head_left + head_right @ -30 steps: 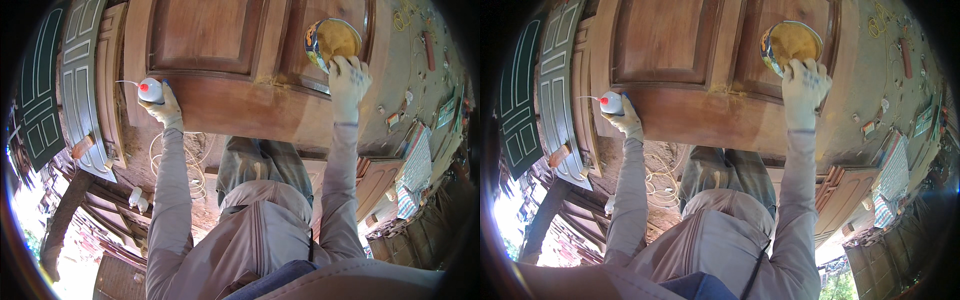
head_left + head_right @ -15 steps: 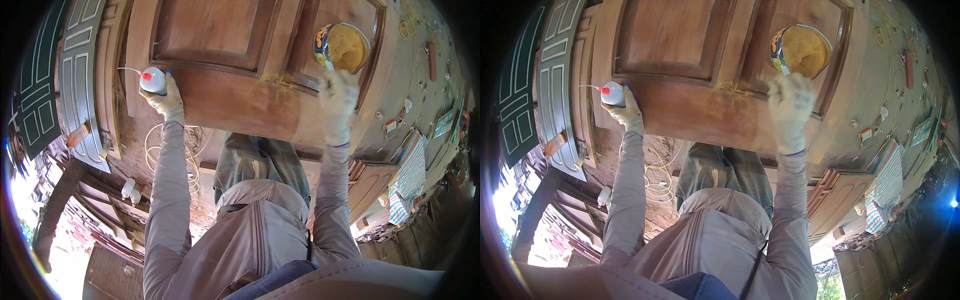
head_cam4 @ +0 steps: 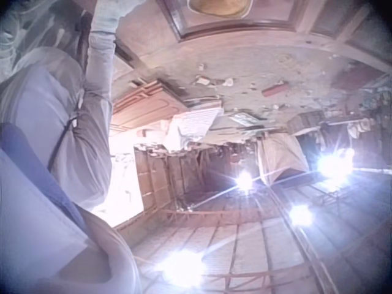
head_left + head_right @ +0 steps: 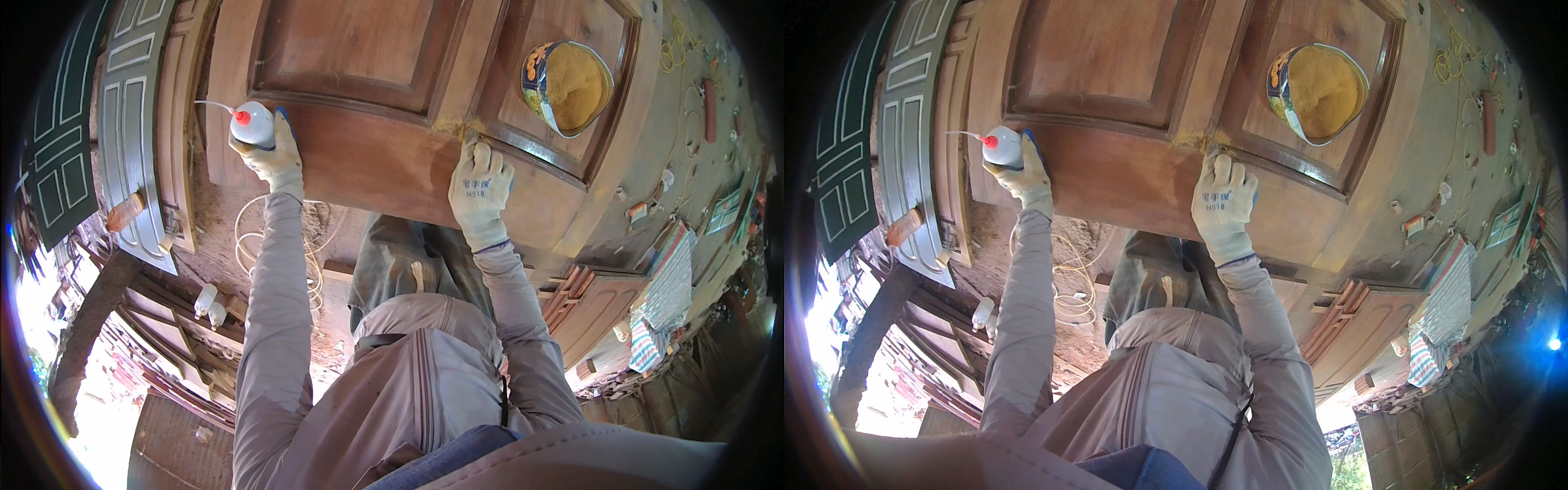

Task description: The person applies glue from a bottle into the seams of a wooden door panel and rubs it in with a gloved hand. The person repeatedly dips a sponge into a can and wipes the surface, then continues applying glue to different sections of the door.

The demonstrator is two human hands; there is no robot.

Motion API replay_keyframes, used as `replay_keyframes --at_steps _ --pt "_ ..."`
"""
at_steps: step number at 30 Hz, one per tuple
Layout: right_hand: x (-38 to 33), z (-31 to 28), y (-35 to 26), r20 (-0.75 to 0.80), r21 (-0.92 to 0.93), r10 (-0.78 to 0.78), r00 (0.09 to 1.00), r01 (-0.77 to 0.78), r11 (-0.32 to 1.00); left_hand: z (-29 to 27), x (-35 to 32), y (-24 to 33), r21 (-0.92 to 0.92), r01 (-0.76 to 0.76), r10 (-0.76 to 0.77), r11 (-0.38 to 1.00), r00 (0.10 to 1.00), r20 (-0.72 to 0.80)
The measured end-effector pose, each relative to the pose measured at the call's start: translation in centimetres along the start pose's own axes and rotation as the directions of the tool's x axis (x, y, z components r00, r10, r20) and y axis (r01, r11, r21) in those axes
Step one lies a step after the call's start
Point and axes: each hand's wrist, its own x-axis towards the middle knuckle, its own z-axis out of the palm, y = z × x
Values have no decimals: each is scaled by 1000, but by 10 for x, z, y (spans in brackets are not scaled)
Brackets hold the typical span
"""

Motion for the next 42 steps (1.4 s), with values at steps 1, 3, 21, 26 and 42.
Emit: replay_keyframes --at_steps 1,3,21,26,42 --pt "2 -4 -1 61 -16 5 998 -4 1000 1 1 2 -1 11 -11 1000 1000 3" --pt "17 -13 -5 97 32 21 995 -24 999 0 2 7 1 36 -36 999 999 9" --pt "11 19 13 -184 538 348 919 -202 819 -1 3 0 45 11 -11 999 1000 -5" --pt "23 19 9 18 613 472 882 -382 691 -1 2 2 62 -15 16 998 1000 -14" --pt "0 -3 20 -62 309 -13 998 31 951 -2 1 -6 68 -24 25 997 999 -20"
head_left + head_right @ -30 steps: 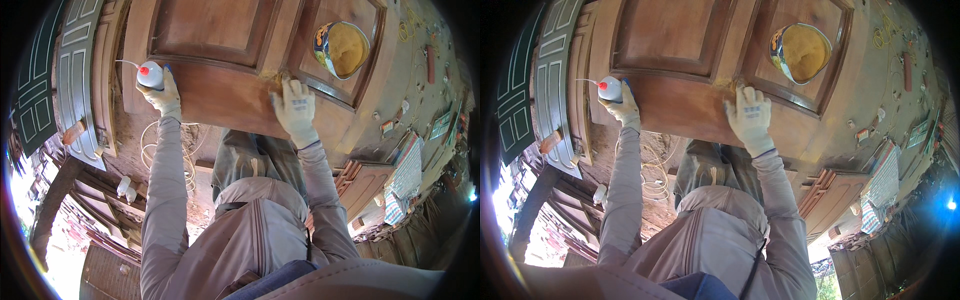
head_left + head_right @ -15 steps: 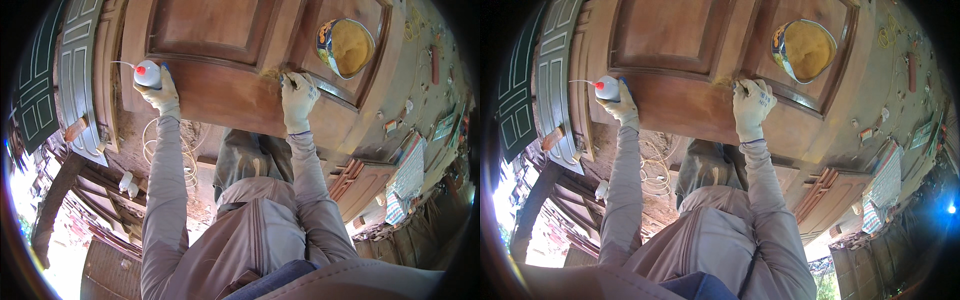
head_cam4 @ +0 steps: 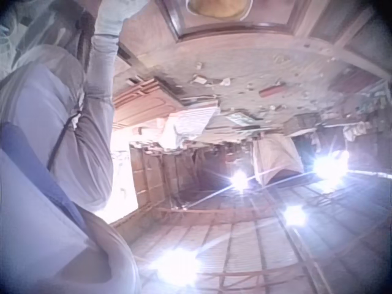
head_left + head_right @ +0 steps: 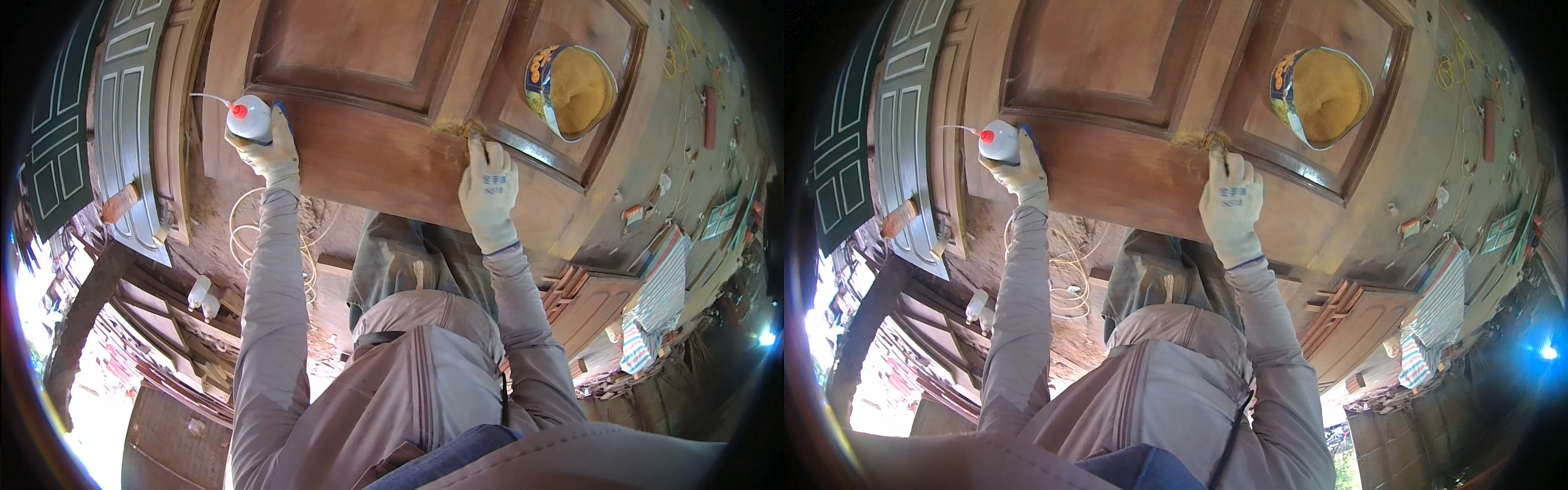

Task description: The person applies glue from a bottle into the seams of a wooden door panel and rubs it in with a gloved hand. The person repeatedly dips a sponge into a can and wipes the surface, then continues applying glue to different sections of the door.

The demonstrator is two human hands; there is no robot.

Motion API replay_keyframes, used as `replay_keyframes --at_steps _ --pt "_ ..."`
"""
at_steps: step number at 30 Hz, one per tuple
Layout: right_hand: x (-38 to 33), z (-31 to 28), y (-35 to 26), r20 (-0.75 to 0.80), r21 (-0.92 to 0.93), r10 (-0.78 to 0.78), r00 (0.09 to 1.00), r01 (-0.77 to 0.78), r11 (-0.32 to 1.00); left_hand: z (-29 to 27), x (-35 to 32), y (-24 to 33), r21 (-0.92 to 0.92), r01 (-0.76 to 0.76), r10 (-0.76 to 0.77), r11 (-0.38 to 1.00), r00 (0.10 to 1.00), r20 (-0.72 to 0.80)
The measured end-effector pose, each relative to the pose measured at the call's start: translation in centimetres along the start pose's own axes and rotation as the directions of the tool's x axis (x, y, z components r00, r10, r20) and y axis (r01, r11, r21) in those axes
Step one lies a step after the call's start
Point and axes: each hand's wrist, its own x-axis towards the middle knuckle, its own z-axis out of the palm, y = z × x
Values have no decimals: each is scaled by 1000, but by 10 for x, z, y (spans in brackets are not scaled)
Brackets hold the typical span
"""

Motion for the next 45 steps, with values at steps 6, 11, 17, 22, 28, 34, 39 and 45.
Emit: replay_keyframes --at_steps 6,11,17,22,28,34,39,45 --pt "22 10 9 -132 117 -17 991 33 993 7 27 -2 -53 57 -57 997 998 14" --pt "16 2 20 -109 127 -66 992 80 989 8 27 5 -126 39 -38 991 999 11" --pt "35 -3 23 -158 147 -108 982 132 980 12 28 -2 -102 25 -25 994 1000 -2" --pt "21 -13 32 -60 81 -140 988 145 986 7 24 8 -25 51 -51 998 999 11" --pt "40 2 26 -210 241 -45 977 96 966 9 25 11 -78 79 -78 994 997 11" --pt "28 7 21 -95 220 -58 994 77 972 9 26 5 -99 27 -27 995 1000 1" --pt "45 -12 34 -16 58 -7 1000 8 998 8 29 0 -64 -26 27 998 1000 6" --pt "37 9 42 4 245 42 999 -42 969 11 29 8 -150 43 -46 988 999 -12"
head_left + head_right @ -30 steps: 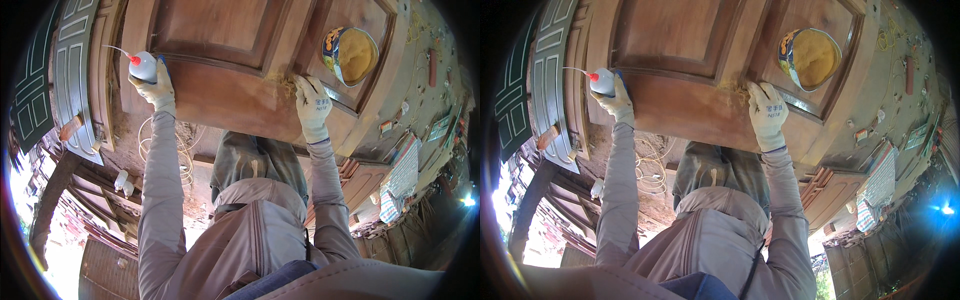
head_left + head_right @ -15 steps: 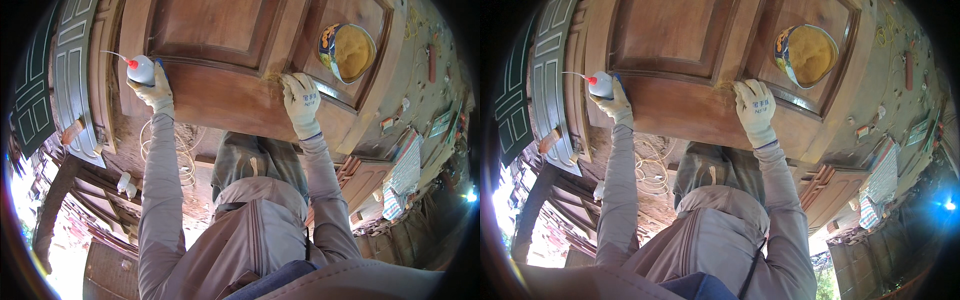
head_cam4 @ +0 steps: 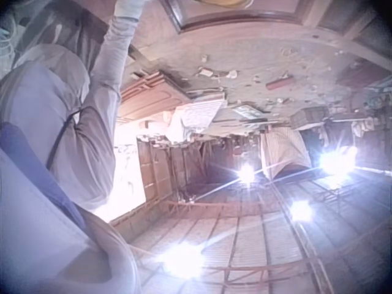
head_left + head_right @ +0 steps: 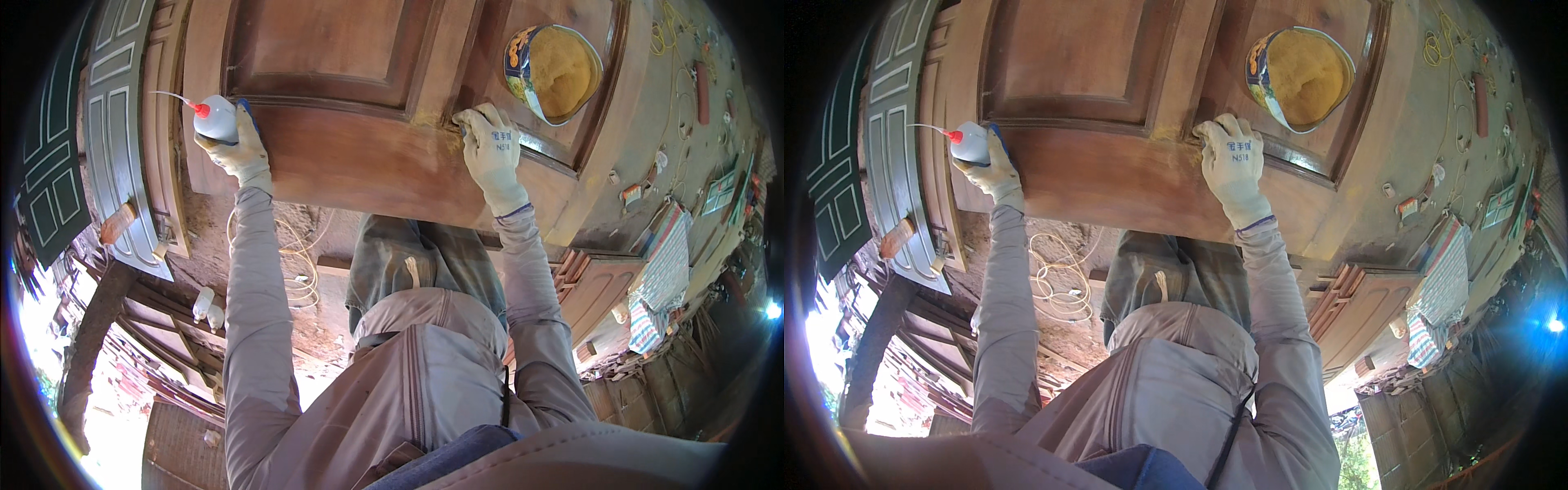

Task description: The person applies glue from a bottle into the seams of a wooden door panel and rubs it in with a gloved hand. The person repeatedly dips a sponge into a can and wipes the surface, then continues applying glue to different sections of the door.

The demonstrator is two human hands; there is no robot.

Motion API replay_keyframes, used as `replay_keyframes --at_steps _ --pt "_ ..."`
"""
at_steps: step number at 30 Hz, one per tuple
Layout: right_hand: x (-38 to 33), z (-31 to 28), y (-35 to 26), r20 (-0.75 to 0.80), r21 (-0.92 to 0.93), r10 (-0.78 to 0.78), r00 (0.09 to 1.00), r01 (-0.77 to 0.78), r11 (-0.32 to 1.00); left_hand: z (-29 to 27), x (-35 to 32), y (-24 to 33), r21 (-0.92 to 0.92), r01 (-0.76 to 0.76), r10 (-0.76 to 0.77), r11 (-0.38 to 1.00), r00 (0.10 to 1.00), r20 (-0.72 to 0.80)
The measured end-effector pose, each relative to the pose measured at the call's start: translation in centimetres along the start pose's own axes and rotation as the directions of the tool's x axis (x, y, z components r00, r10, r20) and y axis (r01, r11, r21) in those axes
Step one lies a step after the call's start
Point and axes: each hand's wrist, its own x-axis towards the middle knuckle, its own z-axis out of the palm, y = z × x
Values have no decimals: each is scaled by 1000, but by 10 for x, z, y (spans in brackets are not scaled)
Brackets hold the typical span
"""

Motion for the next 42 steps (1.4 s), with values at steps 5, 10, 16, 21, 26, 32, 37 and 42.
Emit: replay_keyframes --at_steps 5,10,16,21,26,32,37,42 --pt "8 -8 0 93 -8 8 996 -7 1000 -4 4 -12 85 -52 53 995 998 -15" --pt "-2 12 12 -4 176 37 999 -36 984 -2 3 -5 131 -5 8 991 1000 -18" --pt "-6 15 16 -36 336 82 996 -65 940 -5 5 -12 143 -15 17 990 1000 -13" --pt "-6 6 -4 -90 -11 53 995 -54 998 -6 6 -18 90 -24 26 996 999 -20" --pt "-2 6 -7 1 -12 102 995 -102 995 -7 4 -12 226 -11 12 974 1000 -4" --pt "-6 11 6 7 174 116 993 -115 978 -5 4 -13 123 -7 7 992 1000 4" --pt "-9 4 7 -82 142 115 990 -103 985 -6 4 -13 133 -33 32 991 999 5" --pt "-7 -3 -8 -50 -128 91 995 -96 987 -3 1 -8 78 21 -21 997 1000 0"
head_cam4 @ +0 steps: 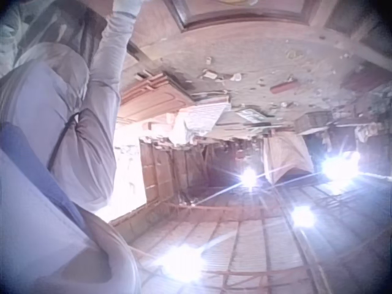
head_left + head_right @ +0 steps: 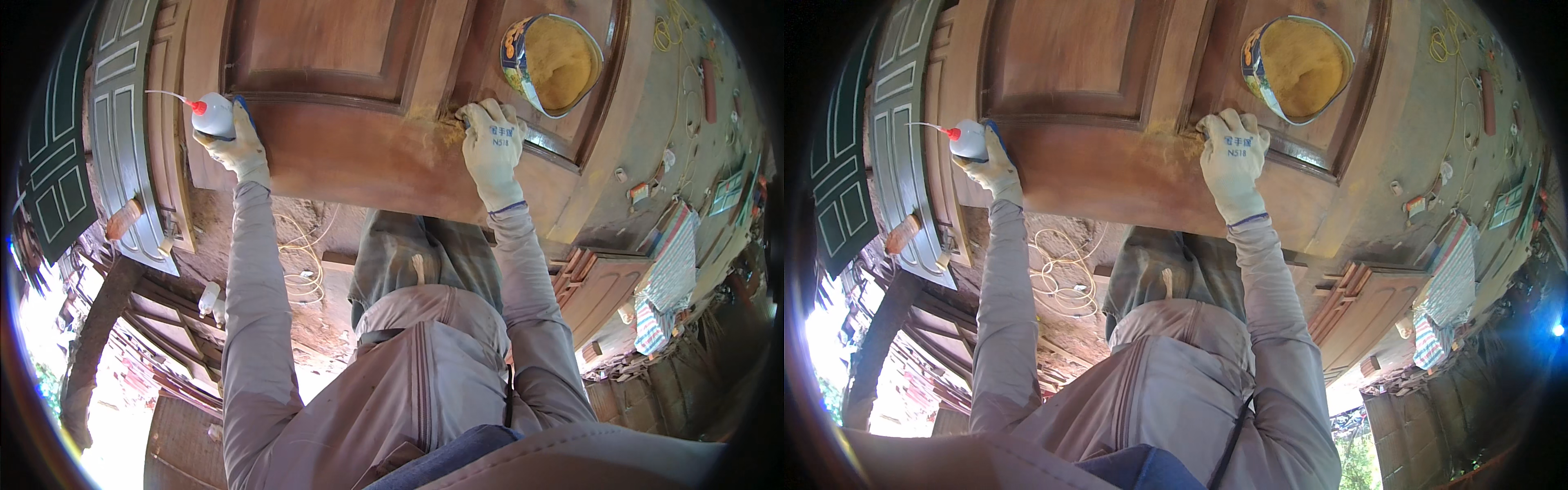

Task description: The person applies glue from a bottle into the seams of a wooden door panel and rubs it in with a gloved hand. The person repeatedly dips a sponge into a can and wipes the surface, then continues applying glue to different sections of the door.

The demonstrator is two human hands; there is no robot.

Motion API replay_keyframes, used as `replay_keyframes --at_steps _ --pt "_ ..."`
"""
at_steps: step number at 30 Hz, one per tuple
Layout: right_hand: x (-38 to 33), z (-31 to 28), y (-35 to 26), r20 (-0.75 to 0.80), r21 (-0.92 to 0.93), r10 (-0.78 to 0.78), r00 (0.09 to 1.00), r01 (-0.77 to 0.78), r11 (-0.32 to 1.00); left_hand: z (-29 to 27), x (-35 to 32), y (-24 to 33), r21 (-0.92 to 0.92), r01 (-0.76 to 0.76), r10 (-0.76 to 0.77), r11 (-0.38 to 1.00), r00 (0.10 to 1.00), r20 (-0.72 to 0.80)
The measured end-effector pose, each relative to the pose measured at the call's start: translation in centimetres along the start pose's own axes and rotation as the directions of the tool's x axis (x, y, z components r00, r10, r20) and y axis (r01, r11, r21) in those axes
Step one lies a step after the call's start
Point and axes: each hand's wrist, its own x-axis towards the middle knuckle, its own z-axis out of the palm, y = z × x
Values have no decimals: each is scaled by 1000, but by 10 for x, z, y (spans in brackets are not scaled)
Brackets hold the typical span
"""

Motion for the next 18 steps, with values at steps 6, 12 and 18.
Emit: replay_keyframes --at_steps 6,12,18 --pt "4 13 -5 70 50 81 994 -84 995 1 1 4 -37 -46 45 998 999 -8" --pt "0 21 8 42 325 66 997 -76 943 -2 6 -1 131 -102 104 986 994 -9" --pt "-3 0 -4 -61 223 84 995 -68 972 0 -2 16 -20 -18 18 1000 1000 5"
